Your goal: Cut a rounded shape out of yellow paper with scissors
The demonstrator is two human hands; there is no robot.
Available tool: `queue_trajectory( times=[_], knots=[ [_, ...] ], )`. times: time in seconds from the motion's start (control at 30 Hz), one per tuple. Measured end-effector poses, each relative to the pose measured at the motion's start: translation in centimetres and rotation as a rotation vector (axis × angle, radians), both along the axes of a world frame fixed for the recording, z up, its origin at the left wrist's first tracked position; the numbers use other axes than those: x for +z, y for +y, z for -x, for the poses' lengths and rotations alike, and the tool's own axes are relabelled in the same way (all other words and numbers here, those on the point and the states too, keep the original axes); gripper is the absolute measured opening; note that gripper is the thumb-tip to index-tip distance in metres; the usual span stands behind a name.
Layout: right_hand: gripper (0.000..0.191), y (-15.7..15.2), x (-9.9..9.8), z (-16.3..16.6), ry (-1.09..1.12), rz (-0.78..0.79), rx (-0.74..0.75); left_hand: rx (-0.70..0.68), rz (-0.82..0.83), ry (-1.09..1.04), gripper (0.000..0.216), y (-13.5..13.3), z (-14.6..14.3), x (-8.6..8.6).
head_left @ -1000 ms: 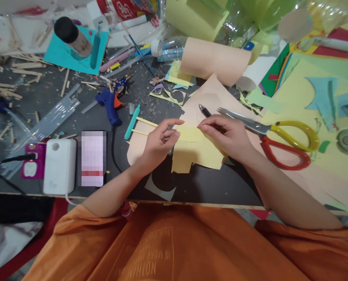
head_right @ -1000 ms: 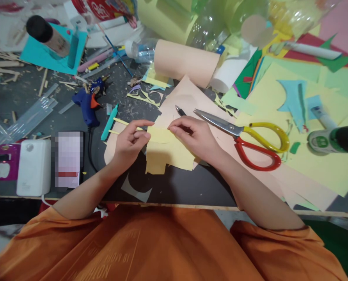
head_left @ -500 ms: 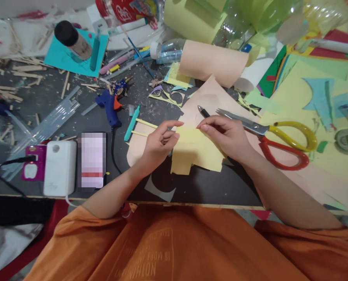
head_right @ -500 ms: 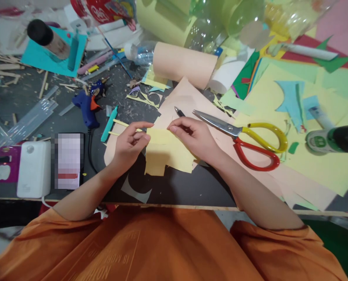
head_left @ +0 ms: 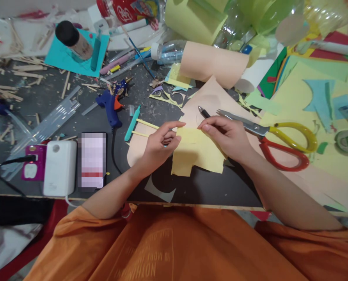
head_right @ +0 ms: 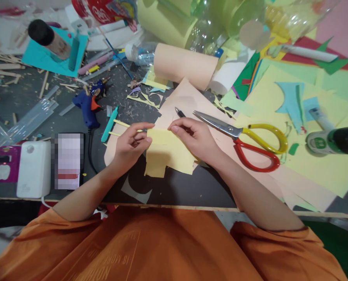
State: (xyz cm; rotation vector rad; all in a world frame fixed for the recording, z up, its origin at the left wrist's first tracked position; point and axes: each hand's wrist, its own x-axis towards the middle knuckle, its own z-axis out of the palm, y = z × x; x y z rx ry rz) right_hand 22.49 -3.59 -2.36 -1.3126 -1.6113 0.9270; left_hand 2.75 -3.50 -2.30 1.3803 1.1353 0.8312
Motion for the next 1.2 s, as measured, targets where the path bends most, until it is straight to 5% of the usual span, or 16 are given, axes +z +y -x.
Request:
queue_trajectory(
  times=[0.7,1.2],
  knots=[
    [0.02,0.2,1.6,-0.2,-0.042,0.267,0.119,0.067,0.0,0.015,0.019,0.0,0.0,0.0],
    [0.024,1.1,2.5,-1.1,-0.188,0.351,0.315,0.004,0.231,-0.064,0.02,0.3,-0.2,0.1]
  ],
)
